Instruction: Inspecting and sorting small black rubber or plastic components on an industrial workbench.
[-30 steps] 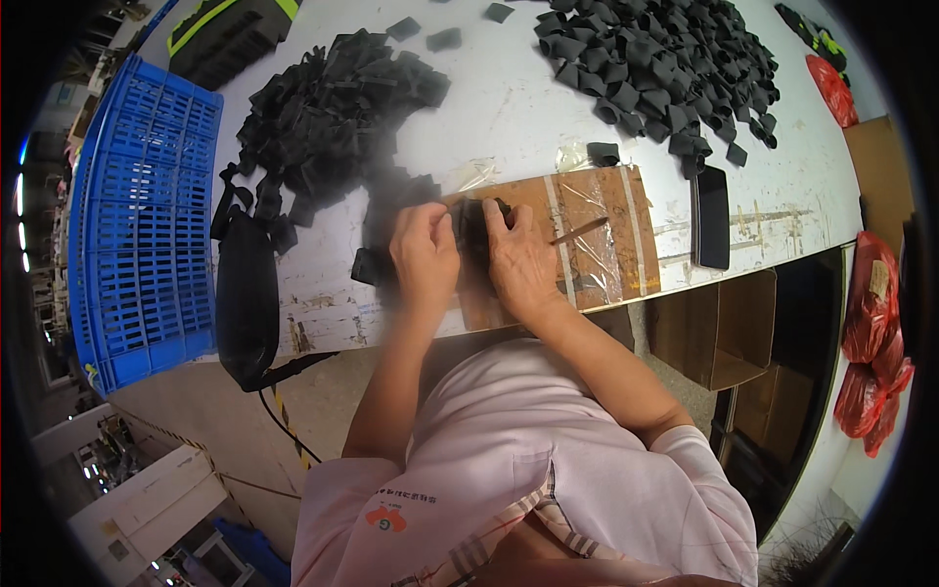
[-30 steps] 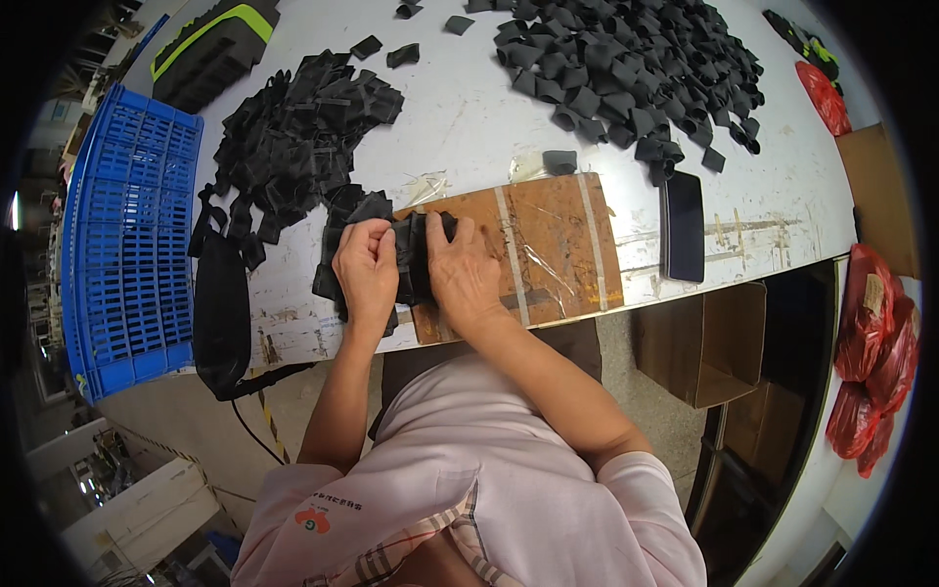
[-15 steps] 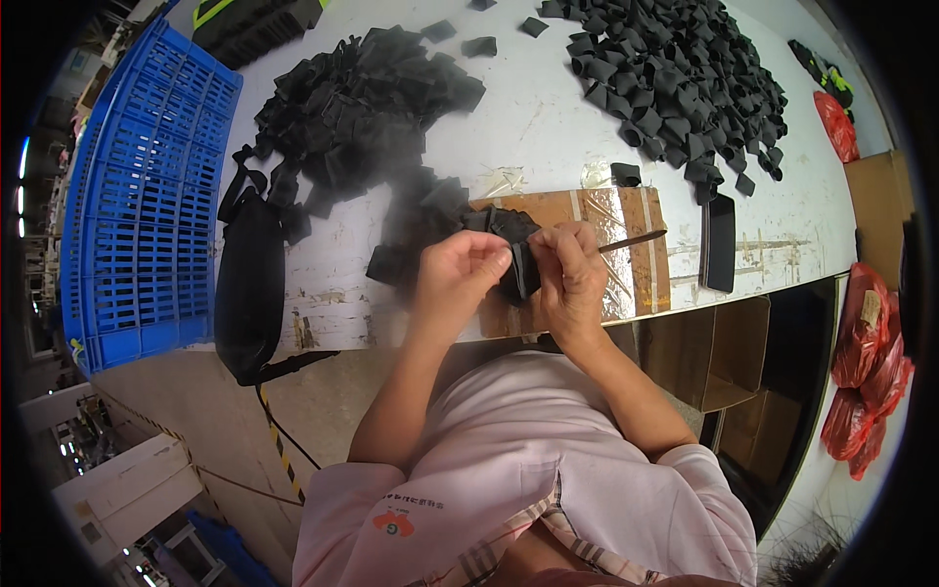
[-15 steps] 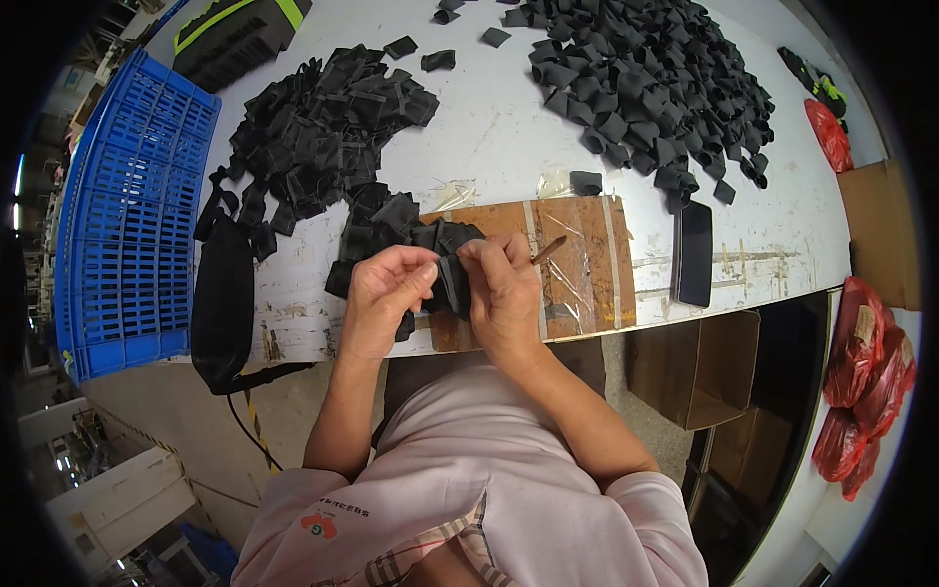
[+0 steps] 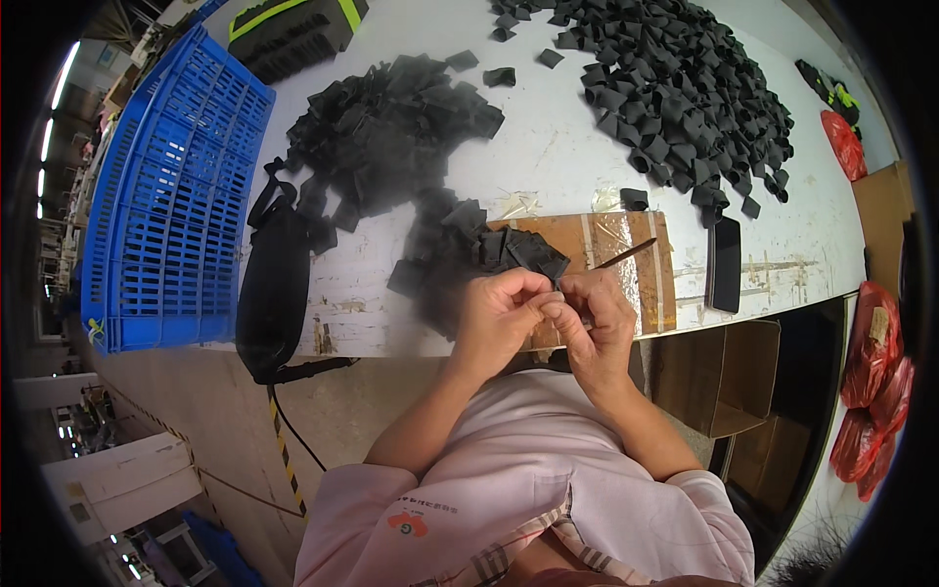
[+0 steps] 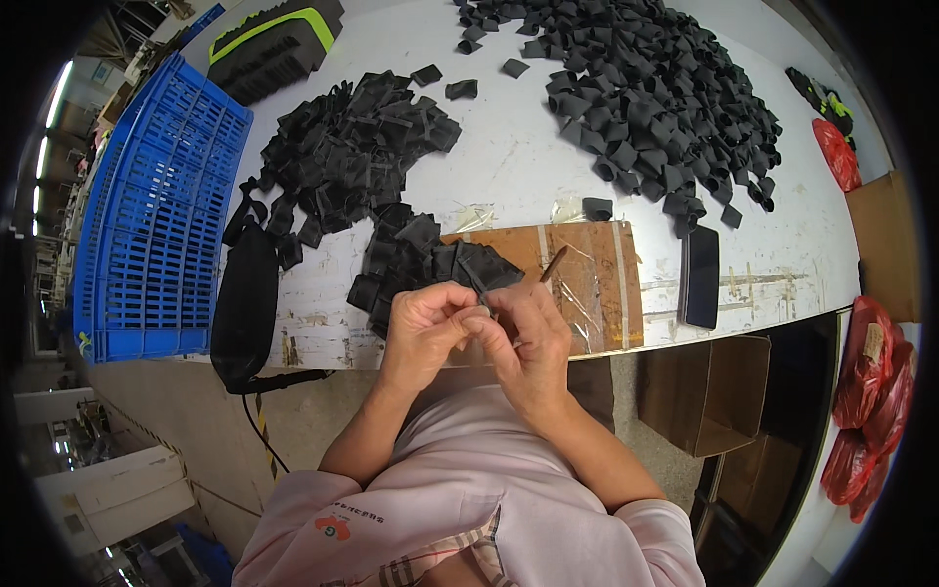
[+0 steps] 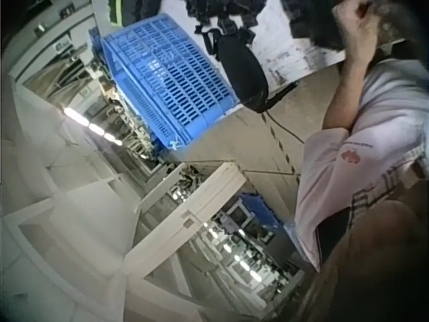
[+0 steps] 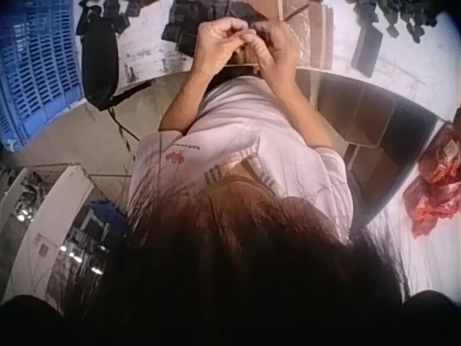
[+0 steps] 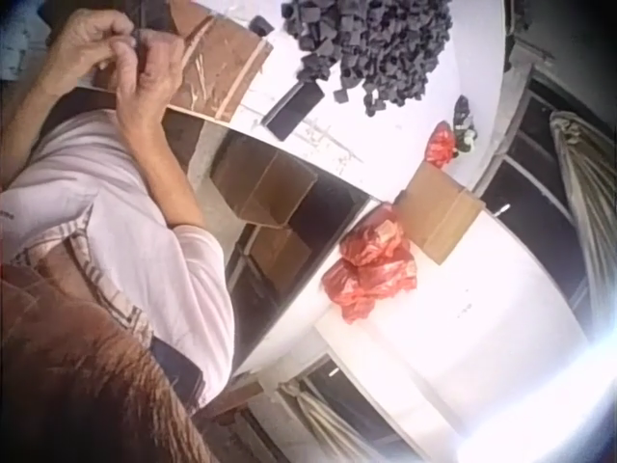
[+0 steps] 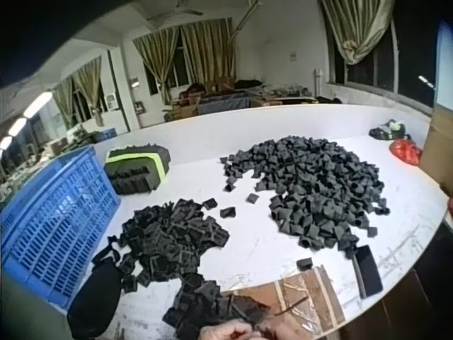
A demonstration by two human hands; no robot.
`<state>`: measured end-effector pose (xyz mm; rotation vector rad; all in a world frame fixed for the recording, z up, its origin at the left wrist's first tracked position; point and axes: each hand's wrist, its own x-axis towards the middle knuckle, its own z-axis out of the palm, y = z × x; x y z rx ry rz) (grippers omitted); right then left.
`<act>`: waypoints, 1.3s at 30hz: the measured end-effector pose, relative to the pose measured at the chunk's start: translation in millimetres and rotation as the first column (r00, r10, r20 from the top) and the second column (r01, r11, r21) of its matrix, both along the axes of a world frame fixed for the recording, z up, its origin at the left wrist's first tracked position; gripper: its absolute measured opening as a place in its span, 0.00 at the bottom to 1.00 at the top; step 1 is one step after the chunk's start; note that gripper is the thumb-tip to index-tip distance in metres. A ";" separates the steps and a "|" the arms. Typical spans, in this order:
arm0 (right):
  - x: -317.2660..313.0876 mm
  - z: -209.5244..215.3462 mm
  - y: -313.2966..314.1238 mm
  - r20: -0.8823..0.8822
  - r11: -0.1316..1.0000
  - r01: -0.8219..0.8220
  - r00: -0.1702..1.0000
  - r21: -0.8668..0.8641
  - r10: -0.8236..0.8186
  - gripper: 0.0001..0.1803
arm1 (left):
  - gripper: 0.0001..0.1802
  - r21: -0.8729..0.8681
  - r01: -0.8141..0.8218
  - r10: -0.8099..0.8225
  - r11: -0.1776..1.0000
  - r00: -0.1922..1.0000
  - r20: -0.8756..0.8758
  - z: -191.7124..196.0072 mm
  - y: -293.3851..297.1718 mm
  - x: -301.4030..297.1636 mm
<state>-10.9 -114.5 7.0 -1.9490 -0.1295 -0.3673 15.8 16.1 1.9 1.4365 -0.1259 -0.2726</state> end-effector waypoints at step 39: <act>56.6 30.5 -61.3 -0.242 0.557 -0.130 0.804 0.820 0.544 0.13 | 0.07 -0.718 -0.139 -0.237 0.682 0.887 -0.396 47.9 -43.1 33.9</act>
